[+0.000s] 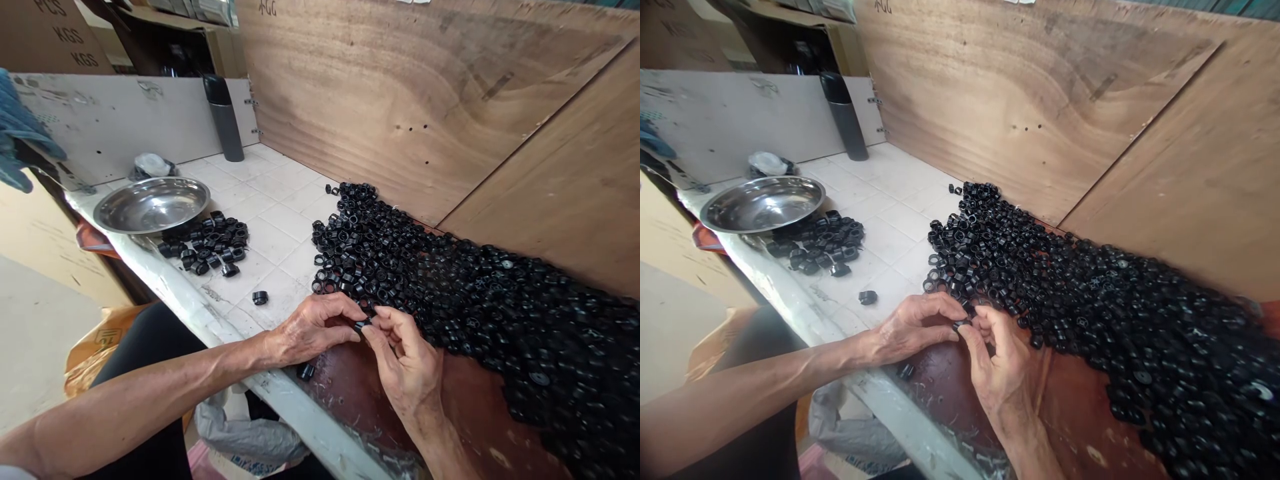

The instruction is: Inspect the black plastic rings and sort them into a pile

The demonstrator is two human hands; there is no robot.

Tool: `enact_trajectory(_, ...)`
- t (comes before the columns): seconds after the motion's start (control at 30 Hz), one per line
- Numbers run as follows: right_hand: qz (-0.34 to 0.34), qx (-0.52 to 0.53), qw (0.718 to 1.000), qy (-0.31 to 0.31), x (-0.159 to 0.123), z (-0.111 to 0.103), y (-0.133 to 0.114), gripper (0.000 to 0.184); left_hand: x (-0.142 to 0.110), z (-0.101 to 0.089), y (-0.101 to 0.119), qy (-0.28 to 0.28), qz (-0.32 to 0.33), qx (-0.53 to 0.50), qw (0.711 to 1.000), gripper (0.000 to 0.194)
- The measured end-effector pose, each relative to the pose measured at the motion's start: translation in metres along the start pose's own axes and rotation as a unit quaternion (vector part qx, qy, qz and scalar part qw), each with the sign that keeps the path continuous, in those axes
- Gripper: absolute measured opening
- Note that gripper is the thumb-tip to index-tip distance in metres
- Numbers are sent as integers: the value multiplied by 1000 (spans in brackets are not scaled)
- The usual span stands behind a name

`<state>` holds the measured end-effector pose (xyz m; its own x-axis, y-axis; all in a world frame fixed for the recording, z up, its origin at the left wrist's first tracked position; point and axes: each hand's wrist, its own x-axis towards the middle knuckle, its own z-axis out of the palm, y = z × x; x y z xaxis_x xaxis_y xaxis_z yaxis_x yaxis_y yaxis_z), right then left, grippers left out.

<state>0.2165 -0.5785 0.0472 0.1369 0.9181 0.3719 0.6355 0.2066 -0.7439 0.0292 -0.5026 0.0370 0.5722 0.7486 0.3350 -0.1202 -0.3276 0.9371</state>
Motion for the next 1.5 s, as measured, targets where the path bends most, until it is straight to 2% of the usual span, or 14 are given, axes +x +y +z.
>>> enact_trajectory(0.1, -48, -27, 998, -3, 3, -2, -6, 14, 0, 0, 0, -15, 15, 1, 1000, 22)
enact_trajectory(0.3, -94, -11, 994, -47, 6, -10, -12, 15, -2, 4, 2, 26, -95, -113, 989, 21)
enact_trajectory(0.43, -86, -43, 994, -53, 6, -8, -11, 11, 0, 0, 2, 1, -13, -16, 1000, 20)
enact_trajectory(0.57, -89, -70, 992, -62, 5, -5, -10, 35, 0, -3, 0, -26, 25, 23, 999, 22)
enact_trajectory(0.67, -67, -75, 994, -42, 6, -4, -10, 38, 0, 0, 0, -18, -25, -17, 999, 21)
enact_trajectory(0.73, -49, -49, 997, -23, 7, -5, -12, 24, -1, 3, 0, -7, -74, -67, 995, 23)
enact_trajectory(0.8, -49, -12, 998, -30, 8, -7, -14, 13, -2, 5, 0, 7, -109, -106, 988, 25)
enact_trajectory(0.87, -67, 9, 996, -53, 9, -9, -15, 16, -2, 6, 1, 18, -120, -116, 986, 26)
enact_trajectory(1.0, -50, -16, 997, -58, 8, -9, -12, 13, -1, 1, 1, 5, -31, -21, 999, 21)
enact_trajectory(1.07, -37, -40, 996, -64, 6, -6, -9, 25, 0, -2, 1, -18, 27, 30, 999, 21)
enact_trajectory(1.13, -36, -63, 995, -63, 5, -4, -8, 38, 0, -3, 1, -30, 41, 47, 998, 21)
enact_trajectory(1.23, -32, -61, 997, -38, 6, -4, -10, 26, 0, -1, 1, -18, -12, 24, 999, 22)
enact_trajectory(1.4, -90, -37, 995, -36, 8, -7, -16, 16, -2, 4, 2, 22, -103, -59, 993, 24)
enact_trajectory(1.5, -67, -59, 996, -27, 8, -8, -15, 35, -2, 3, 4, 6, -105, -65, 992, 25)
